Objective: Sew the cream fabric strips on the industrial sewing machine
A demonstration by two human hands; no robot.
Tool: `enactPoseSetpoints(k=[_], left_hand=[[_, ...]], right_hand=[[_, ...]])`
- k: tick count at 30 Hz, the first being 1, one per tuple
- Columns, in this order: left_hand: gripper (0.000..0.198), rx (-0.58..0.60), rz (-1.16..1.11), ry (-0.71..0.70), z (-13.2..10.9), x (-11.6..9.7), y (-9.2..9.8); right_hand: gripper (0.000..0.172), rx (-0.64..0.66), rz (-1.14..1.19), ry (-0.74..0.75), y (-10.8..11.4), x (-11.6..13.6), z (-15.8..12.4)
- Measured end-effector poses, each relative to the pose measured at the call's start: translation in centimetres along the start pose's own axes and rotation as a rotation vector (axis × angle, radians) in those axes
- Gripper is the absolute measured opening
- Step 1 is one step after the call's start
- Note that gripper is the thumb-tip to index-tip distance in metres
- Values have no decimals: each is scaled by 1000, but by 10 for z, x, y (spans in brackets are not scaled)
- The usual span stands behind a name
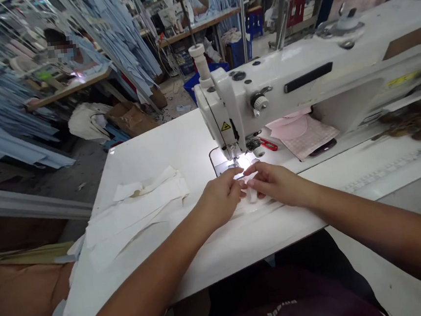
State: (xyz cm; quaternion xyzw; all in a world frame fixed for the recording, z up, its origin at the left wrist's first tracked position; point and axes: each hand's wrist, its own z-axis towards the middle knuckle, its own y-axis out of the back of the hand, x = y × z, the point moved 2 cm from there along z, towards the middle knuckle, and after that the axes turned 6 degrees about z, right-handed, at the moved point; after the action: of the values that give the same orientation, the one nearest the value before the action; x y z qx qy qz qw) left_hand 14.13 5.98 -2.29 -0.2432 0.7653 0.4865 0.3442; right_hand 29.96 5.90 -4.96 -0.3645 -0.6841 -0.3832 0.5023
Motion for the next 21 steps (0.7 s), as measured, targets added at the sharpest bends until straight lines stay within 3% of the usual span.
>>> enactPoseSetpoints(k=[3,5,11,17,19,21], left_hand=[[37,23,-171,45,-1,5,0],[35,26,-197,40,-1,10,2],[41,-60,170,-209,7,19,11],[33,15,272,-413,8,14,19],[33,77,254,-387,6,13,18],[26,134,248,-260,4,14,17]], right_hand=[[47,-14,-76,22,0,1,-1],[46,-34,-140,14,-1,1,-1],[35,-55,-237,57,-2,3,-3],[31,12,-183,255,-1,6,-8],[29,45,-159,299,-1,7,-9],[29,60,-159,300,-2,7,-9]])
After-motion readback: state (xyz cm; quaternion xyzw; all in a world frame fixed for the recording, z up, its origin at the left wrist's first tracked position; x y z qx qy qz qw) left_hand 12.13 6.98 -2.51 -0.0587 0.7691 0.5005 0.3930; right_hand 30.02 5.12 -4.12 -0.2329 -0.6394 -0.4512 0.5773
